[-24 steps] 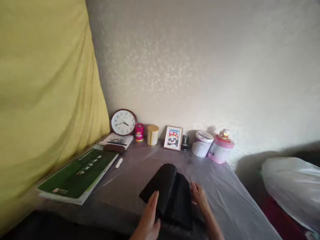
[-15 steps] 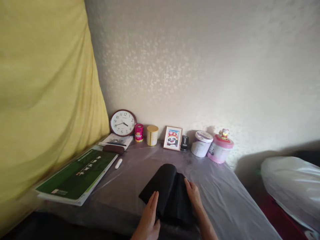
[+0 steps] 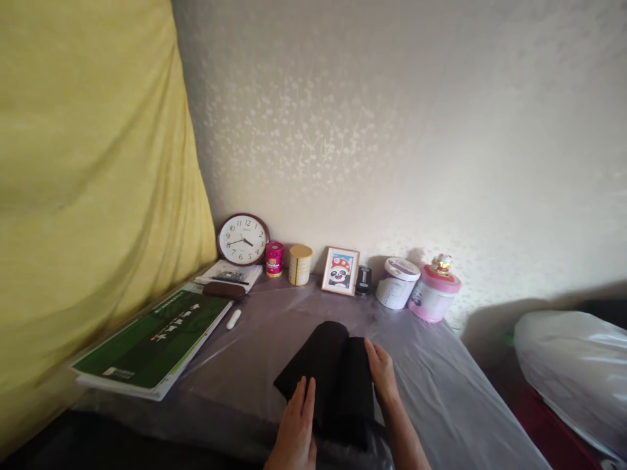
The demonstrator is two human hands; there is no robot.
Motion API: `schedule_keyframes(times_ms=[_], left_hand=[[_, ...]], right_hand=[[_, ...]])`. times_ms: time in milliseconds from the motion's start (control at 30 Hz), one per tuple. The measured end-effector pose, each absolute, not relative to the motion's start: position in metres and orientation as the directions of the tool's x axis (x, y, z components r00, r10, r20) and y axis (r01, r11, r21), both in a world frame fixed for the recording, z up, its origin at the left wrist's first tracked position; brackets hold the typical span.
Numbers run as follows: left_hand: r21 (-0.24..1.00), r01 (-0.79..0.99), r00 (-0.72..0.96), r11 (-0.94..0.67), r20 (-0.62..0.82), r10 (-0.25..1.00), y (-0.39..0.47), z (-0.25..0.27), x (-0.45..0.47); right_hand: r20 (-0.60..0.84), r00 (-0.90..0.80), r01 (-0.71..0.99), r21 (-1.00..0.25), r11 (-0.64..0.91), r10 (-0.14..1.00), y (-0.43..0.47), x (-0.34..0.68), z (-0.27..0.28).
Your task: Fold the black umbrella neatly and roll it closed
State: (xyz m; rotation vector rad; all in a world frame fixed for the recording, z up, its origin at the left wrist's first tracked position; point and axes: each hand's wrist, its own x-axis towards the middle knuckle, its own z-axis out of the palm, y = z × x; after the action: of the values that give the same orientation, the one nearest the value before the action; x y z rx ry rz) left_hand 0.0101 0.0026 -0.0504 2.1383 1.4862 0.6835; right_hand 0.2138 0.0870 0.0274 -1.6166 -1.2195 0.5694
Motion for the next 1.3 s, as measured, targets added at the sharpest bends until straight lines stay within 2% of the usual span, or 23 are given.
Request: schedule_keyframes(times_ms=[200, 433, 567, 667, 833, 900, 1033, 1167, 1300], left_hand=[[0.608, 0.730, 0.322, -0.311, 0.095, 0.942, 0.004, -0.045, 0.011], [0.559, 0.766, 0.299, -0.317, 0.127, 0.946, 0.012, -0.058, 0.012], [0.519, 0.768, 0.355, -0.375, 0.143, 0.924, 0.013, -0.069, 0.010], [0.485, 0.806, 0.301, -0.340, 0.159, 0.940, 0.010, -0.080, 0.005], [0.521, 0.781, 0.290, -0.344, 0.186, 0.939, -0.002, -0.081, -0.013], [0.517, 0.802, 0.232, -0.299, 0.192, 0.954, -0.006, -0.068, -0.016], [0.476, 0.746, 0.435, -0.465, 0.179, 0.882, -0.001, -0.040, -0.004], [0.397, 0.786, 0.439, -0.474, 0.180, 0.880, 0.008, -0.043, 0.010], [0.333, 0.830, 0.377, -0.449, 0.259, 0.889, 0.010, -0.064, 0.013]], right_hand=[[0.245, 0.335, 0.461, -0.885, 0.068, 0.910, 0.114, 0.180, 0.038], [0.089, 0.326, 0.436, -0.898, -0.066, 0.941, 0.139, 0.152, 0.021], [-0.009, 0.244, 0.419, -0.901, -0.113, 0.970, 0.140, 0.139, 0.015], [-0.035, 0.168, 0.428, -0.897, -0.105, 0.985, 0.136, 0.134, 0.017], [0.034, 0.028, 0.607, -0.795, 0.010, 0.999, 0.123, 0.133, 0.030], [0.055, -0.013, 0.659, -0.750, 0.050, 0.998, 0.117, 0.132, 0.034], [0.136, -0.083, 0.717, -0.679, 0.154, 0.987, 0.109, 0.130, 0.035], [0.232, -0.217, 0.691, -0.650, 0.317, 0.948, 0.096, 0.132, 0.035], [0.342, -0.364, 0.610, -0.615, 0.499, 0.866, 0.072, 0.139, 0.035]])
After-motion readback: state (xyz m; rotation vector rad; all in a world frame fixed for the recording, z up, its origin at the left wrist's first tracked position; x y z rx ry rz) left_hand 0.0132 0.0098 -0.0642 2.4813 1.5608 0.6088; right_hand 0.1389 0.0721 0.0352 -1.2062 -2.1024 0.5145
